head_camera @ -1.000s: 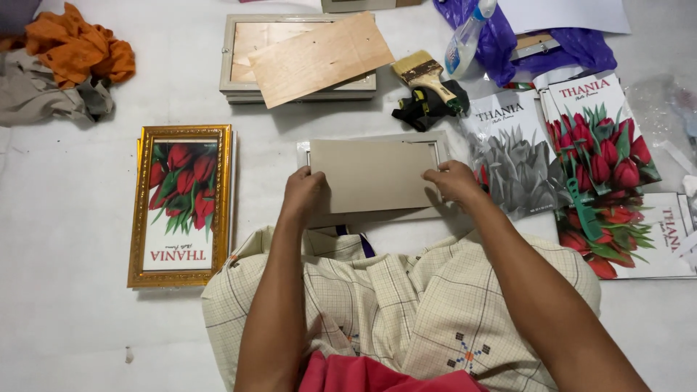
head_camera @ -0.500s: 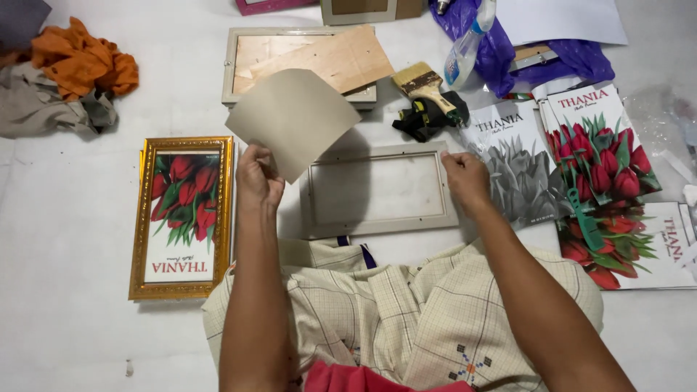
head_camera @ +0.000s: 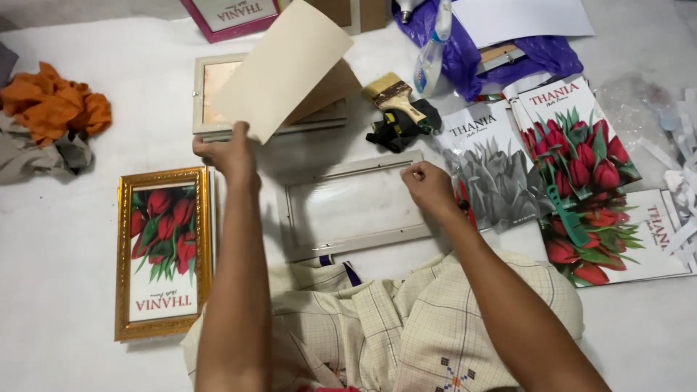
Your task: The person sits on the floor and assembles a picture frame. They wipe the glass with a cloth, place a plastic sheet and a wooden backing board inside the frame, and secure the backing with clips. The completed frame is then placed on a stack of finished frames.
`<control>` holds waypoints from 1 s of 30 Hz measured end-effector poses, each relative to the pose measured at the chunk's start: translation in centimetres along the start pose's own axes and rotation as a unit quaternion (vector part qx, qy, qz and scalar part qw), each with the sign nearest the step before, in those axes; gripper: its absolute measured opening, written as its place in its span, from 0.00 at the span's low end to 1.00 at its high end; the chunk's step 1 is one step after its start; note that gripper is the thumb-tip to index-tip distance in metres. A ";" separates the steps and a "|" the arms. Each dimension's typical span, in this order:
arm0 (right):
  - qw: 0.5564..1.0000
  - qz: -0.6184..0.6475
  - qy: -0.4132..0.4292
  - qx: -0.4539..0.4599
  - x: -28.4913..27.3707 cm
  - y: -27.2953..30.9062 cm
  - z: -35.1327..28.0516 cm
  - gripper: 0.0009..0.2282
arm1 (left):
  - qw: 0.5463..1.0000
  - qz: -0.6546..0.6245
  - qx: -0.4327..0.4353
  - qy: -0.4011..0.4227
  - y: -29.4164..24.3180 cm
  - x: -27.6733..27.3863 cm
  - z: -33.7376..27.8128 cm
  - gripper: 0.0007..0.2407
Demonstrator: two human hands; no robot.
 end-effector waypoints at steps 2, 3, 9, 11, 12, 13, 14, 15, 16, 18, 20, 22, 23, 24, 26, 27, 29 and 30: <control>1.000 -0.021 0.002 -0.006 0.0 0.9 -0.7 0.12 | 0.997 0.043 0.062 -0.001 0.7 2.7 -1.4 0.39; 0.999 -0.046 0.002 -0.015 -0.2 1.4 -1.1 0.14 | 0.990 0.081 0.119 -0.003 1.0 4.1 -2.3 0.37; 0.992 -0.118 -0.026 -0.024 -0.4 1.8 -0.6 0.14 | 0.939 0.037 0.132 0.317 -2.8 11.9 -13.4 0.16; 0.993 -0.108 -0.040 -0.034 -0.9 2.5 -1.3 0.12 | 0.917 0.062 0.120 0.375 -2.1 14.6 -15.3 0.15; 0.993 -0.098 -0.053 -0.043 -1.2 2.8 -1.6 0.11 | 0.891 0.088 0.107 0.432 -1.7 16.2 -16.5 0.14; 0.993 -0.098 -0.053 -0.042 -1.3 2.9 -1.7 0.11 | 0.891 0.088 0.108 0.433 -1.2 17.7 -16.9 0.14; 0.992 -0.100 -0.059 -0.041 -1.5 3.1 -1.7 0.11 | 0.881 0.102 0.091 0.454 -0.5 19.4 -17.4 0.17; 0.992 -0.101 -0.066 -0.039 -1.6 3.1 -1.7 0.11 | 0.869 0.117 0.074 0.475 0.2 21.0 -18.0 0.19; 0.992 -0.100 -0.067 -0.037 -1.7 3.4 -1.8 0.11 | 0.868 0.118 0.075 0.477 -0.2 21.4 -18.6 0.19; 0.992 -0.101 -0.071 -0.023 -2.0 3.7 -1.9 0.10 | 0.880 0.046 -0.030 0.471 -0.7 22.2 -19.9 0.26; 0.993 -0.093 -0.065 -0.013 -1.7 3.2 -1.4 0.10 | 0.875 0.031 -0.055 0.480 -1.1 22.6 -20.5 0.29; 0.995 -0.086 -0.057 -0.006 -1.4 2.9 -0.9 0.11 | 0.870 0.015 -0.080 0.487 -1.6 23.0 -21.1 0.31; 0.996 -0.082 -0.048 0.001 -1.2 2.7 -0.8 0.11 | 0.869 0.015 -0.100 0.484 -1.8 22.9 -21.2 0.33; 0.996 -0.078 -0.038 0.009 -1.0 2.6 -0.7 0.12 | 0.868 0.014 -0.119 0.481 -2.0 22.9 -21.4 0.34; 0.996 -0.081 -0.033 0.005 -0.9 3.0 -0.6 0.12 | 0.868 0.003 -0.123 0.481 -3.1 22.6 -21.5 0.31; 0.996 -0.084 -0.028 0.000 -0.9 3.3 -0.6 0.12 | 0.868 -0.009 -0.126 0.480 -3.7 22.4 -21.6 0.28; 0.996 -0.084 -0.024 -0.001 -0.7 3.4 -0.7 0.12 | 0.878 -0.028 -0.147 0.455 -1.9 23.8 -20.8 0.27; 0.996 -0.084 -0.020 -0.002 -0.6 3.5 -0.7 0.12 | 0.886 -0.046 -0.166 0.430 -0.9 24.4 -20.3 0.26</control>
Point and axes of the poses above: each hand's wrist, its own z-axis towards the middle knuckle, its own x-axis out of the palm, y = z × x, the point moved 4 cm from there along z, towards the middle knuckle, and after that the axes turned 5 degrees about x, right-handed, at the moved point
